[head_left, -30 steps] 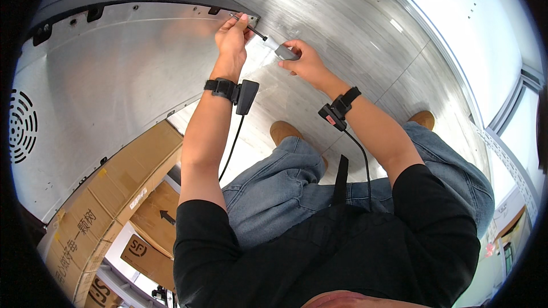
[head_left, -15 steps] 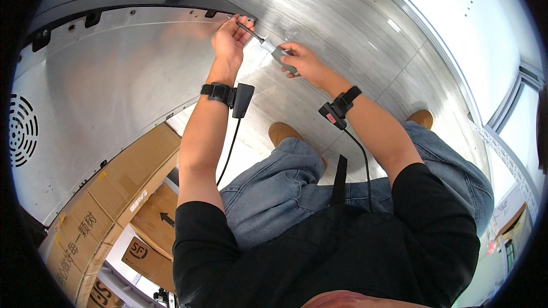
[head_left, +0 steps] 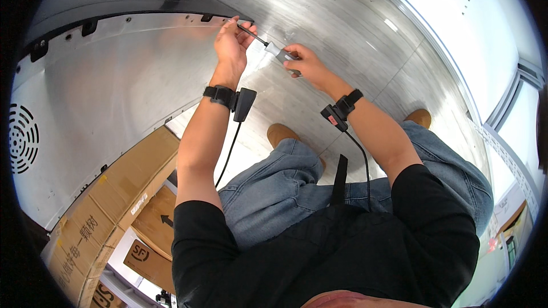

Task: The person uses a screwdriver to remove screws from the back panel of a wall-mounted appliance. They then detach the panel and place it on a nearby shelf.

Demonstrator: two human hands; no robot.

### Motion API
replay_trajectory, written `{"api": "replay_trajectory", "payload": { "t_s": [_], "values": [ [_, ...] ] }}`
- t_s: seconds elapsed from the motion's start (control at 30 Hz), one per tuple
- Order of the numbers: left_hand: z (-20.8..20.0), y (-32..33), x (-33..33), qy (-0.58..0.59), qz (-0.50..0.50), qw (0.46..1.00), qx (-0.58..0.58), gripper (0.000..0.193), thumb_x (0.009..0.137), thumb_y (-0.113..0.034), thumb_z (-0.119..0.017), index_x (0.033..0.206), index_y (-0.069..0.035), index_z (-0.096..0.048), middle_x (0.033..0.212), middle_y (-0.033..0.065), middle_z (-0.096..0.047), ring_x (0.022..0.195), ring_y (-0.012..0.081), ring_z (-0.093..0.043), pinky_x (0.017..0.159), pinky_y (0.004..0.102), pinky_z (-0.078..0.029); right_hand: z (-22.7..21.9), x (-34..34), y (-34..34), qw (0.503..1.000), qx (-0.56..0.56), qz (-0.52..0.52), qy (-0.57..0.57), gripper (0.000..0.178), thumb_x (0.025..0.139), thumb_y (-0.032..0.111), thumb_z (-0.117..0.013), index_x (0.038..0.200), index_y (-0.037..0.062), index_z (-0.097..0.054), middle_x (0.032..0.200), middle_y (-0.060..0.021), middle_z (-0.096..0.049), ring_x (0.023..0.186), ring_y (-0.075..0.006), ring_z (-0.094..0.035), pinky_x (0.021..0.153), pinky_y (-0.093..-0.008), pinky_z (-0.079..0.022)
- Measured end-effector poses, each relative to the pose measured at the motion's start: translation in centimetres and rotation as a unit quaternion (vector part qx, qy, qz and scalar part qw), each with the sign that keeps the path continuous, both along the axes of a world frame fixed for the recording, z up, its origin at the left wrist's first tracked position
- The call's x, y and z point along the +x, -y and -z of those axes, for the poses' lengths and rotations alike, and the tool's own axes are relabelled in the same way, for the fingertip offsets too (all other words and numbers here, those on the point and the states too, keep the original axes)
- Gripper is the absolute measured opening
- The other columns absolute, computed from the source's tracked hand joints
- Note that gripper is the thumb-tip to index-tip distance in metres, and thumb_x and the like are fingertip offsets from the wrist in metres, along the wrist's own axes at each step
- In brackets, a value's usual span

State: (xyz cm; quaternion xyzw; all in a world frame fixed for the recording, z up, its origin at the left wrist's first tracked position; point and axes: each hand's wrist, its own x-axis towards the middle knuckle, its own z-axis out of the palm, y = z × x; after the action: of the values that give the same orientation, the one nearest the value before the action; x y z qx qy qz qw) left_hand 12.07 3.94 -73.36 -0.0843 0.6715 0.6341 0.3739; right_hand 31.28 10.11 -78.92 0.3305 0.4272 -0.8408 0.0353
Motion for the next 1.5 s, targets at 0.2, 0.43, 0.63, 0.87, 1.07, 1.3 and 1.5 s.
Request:
{"api": "replay_trajectory", "payload": {
  "t_s": [0.2, 0.43, 0.63, 0.87, 1.07, 1.3, 1.5],
  "values": [
    [-0.5, -2.9, 2.1, 0.03, 0.074, 0.996, 0.024, 0.028, 0.1, -0.016, -0.041, 0.122, -0.001, -0.048, 0.101, 0.0133, -0.059, 0.098, 0.0286, -0.064, 0.083, 0.0383, -0.057, 0.2, 2.9, -1.7, 0.998, -0.032, 0.06, 0.007, 0.034, 0.086, 0.016, -0.064, 0.117, 0.0056, -0.053, 0.099, -0.0032, -0.058, 0.082, -0.0129, -0.058, 0.069, -0.0283, -0.048],
    [0.3, -8.0, 4.1, 0.031, 0.254, 0.962, 0.095, 0.026, 0.098, -0.015, -0.048, 0.115, 0.003, -0.056, 0.102, 0.0133, -0.063, 0.094, 0.0269, -0.066, 0.083, 0.0364, -0.057, -0.2, 8.3, -3.9, 0.982, -0.077, 0.175, -0.004, 0.027, 0.089, 0.021, -0.06, 0.11, 0.0062, -0.055, 0.088, -0.0043, -0.06, 0.071, -0.0119, -0.058, 0.061, -0.0261, -0.046],
    [-5.2, -8.5, 4.4, -0.025, 0.361, 0.926, 0.107, 0.022, 0.095, -0.016, -0.056, 0.108, 0.001, -0.063, 0.096, 0.0062, -0.064, 0.086, 0.0149, -0.058, 0.08, 0.0281, -0.048, -4.4, 9.8, -1.5, 0.966, -0.012, 0.253, -0.05, 0.022, 0.088, 0.023, -0.057, 0.104, 0.0073, -0.056, 0.079, -0.0047, -0.06, 0.062, -0.0117, -0.056, 0.054, -0.0255, -0.042],
    [-8.3, -10.5, 3.4, -0.166, 0.278, 0.932, 0.163, 0.022, 0.093, -0.014, -0.06, 0.107, 0.003, -0.065, 0.09, 0.005, -0.064, 0.079, 0.0125, -0.057, 0.074, 0.0245, -0.048, -4.3, 8.9, -1.3, 0.952, -0.038, 0.271, -0.137, 0.02, 0.088, 0.026, -0.055, 0.098, 0.0091, -0.053, 0.075, -0.0064, -0.059, 0.057, -0.0129, -0.053, 0.051, -0.0262, -0.038],
    [-9.2, -13.8, 3.9, -0.474, 0.263, 0.836, 0.083, 0.015, 0.086, -0.014, -0.064, 0.095, -0.005, -0.071, 0.084, 0.0054, -0.07, 0.075, 0.0134, -0.06, 0.07, 0.026, -0.048, -6.4, 8.2, -0.1, 0.944, -0.02, 0.296, -0.142, 0.022, 0.087, 0.028, -0.055, 0.099, 0.0095, -0.051, 0.075, -0.0067, -0.059, 0.056, -0.013, -0.053, 0.051, -0.0267, -0.039],
    [-8.6, -15.0, 3.1, -0.773, 0.187, 0.603, 0.071, 0.007, 0.08, -0.012, -0.068, 0.085, -0.009, -0.071, 0.088, 0.003, -0.066, 0.09, 0.0234, -0.054, 0.083, 0.0351, -0.044, -6.4, 8.6, 0.1, 0.938, -0.004, 0.308, -0.156, 0.024, 0.088, 0.028, -0.054, 0.101, 0.0083, -0.05, 0.077, -0.0067, -0.059, 0.057, -0.013, -0.053, 0.052, -0.0266, -0.04],
    [-7.5, -15.5, 2.5, -0.764, 0.195, 0.613, 0.041, 0.007, 0.077, -0.011, -0.07, 0.084, -0.01, -0.072, 0.094, 0.0025, -0.06, 0.098, 0.025, -0.048, 0.088, 0.0359, -0.041, -6.7, 8.4, 0.3, 0.939, 0.003, 0.308, -0.154, 0.025, 0.089, 0.028, -0.052, 0.103, 0.0071, -0.051, 0.077, -0.0063, -0.059, 0.058, -0.0129, -0.053, 0.053, -0.0263, -0.04]
  ]
}}
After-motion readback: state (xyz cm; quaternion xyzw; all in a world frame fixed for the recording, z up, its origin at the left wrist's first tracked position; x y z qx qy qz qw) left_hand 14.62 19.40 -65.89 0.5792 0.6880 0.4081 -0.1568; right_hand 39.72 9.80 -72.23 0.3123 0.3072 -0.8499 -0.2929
